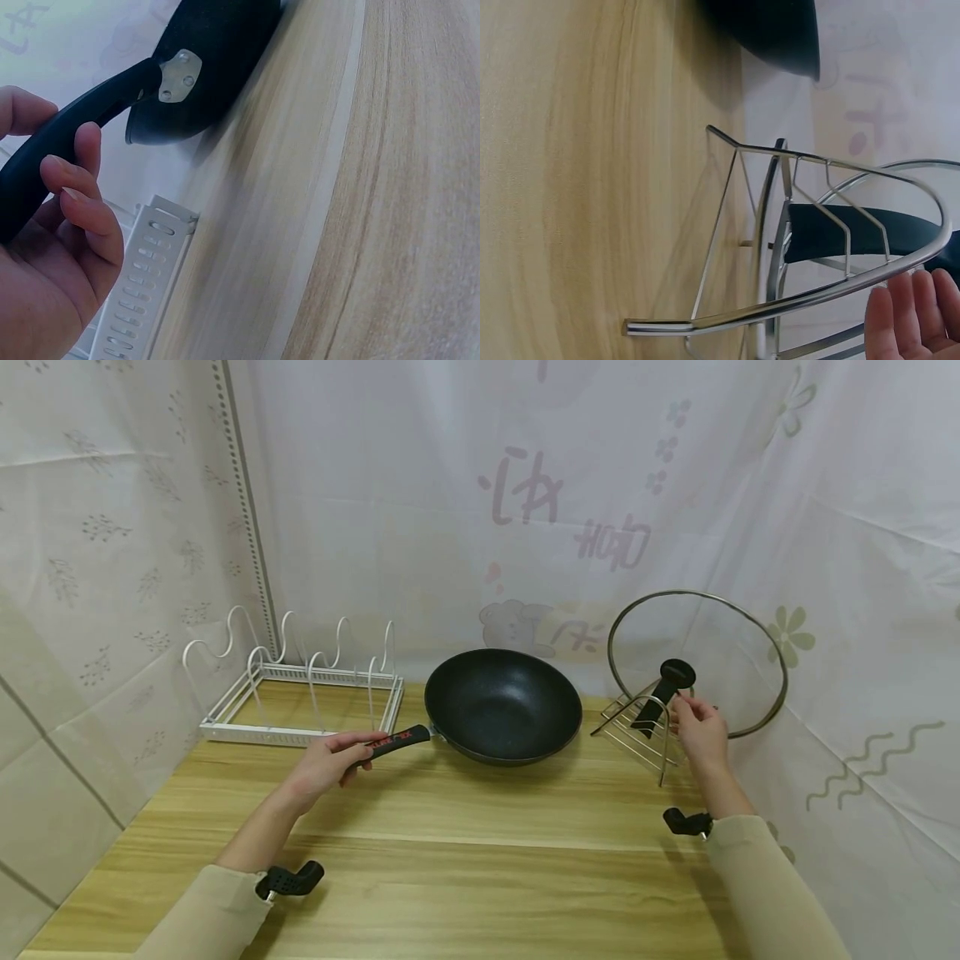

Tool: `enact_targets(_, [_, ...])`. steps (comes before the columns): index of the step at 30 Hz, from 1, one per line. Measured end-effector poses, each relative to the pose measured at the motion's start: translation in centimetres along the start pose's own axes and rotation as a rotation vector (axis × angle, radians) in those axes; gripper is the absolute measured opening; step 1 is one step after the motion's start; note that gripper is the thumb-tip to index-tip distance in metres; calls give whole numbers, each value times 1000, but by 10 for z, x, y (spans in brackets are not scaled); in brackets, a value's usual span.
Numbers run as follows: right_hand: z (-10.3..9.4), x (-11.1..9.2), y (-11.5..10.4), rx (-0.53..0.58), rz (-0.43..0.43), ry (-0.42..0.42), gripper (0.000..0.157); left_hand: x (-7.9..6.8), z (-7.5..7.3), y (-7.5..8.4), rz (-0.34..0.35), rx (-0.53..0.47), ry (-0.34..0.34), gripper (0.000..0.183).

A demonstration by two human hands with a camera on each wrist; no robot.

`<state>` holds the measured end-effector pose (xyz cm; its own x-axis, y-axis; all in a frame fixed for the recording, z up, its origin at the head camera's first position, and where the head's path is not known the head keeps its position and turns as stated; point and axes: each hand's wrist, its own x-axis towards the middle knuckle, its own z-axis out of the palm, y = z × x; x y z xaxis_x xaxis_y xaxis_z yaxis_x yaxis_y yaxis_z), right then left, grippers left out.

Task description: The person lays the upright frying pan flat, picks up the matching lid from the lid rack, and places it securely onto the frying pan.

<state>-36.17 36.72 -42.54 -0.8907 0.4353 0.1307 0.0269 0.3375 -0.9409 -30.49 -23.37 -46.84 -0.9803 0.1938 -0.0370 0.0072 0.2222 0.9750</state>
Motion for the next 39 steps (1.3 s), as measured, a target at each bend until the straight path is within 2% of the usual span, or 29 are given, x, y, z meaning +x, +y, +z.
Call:
enact_targets(5, [3, 2, 3, -28, 34, -67, 66, -1, 0, 0, -1, 2, -1, 45])
enact_targets(11, [2, 8, 8, -43, 78, -219, 85, -1, 0, -1, -11, 3, -7, 45])
enact_targets(18, [2, 20, 12, -45, 85, -331, 90, -2, -1, -2, -11, -2, -8, 45])
enact_targets(21, [3, 24, 11, 1, 72, -382, 86, -2, -1, -2, -12, -8, -9, 45])
enact_targets(26, [2, 30, 12, 187, 81, -461, 64, -1, -1, -2, -9, -10, -9, 45])
enact_targets(32, [1, 32, 10, 314, 84, -507, 43, -1, -1, -1, -6, -9, -10, 45])
enact_targets(39, [4, 36, 8, 472, 72, -548, 28, 0, 0, -1, -10, -13, -4, 44])
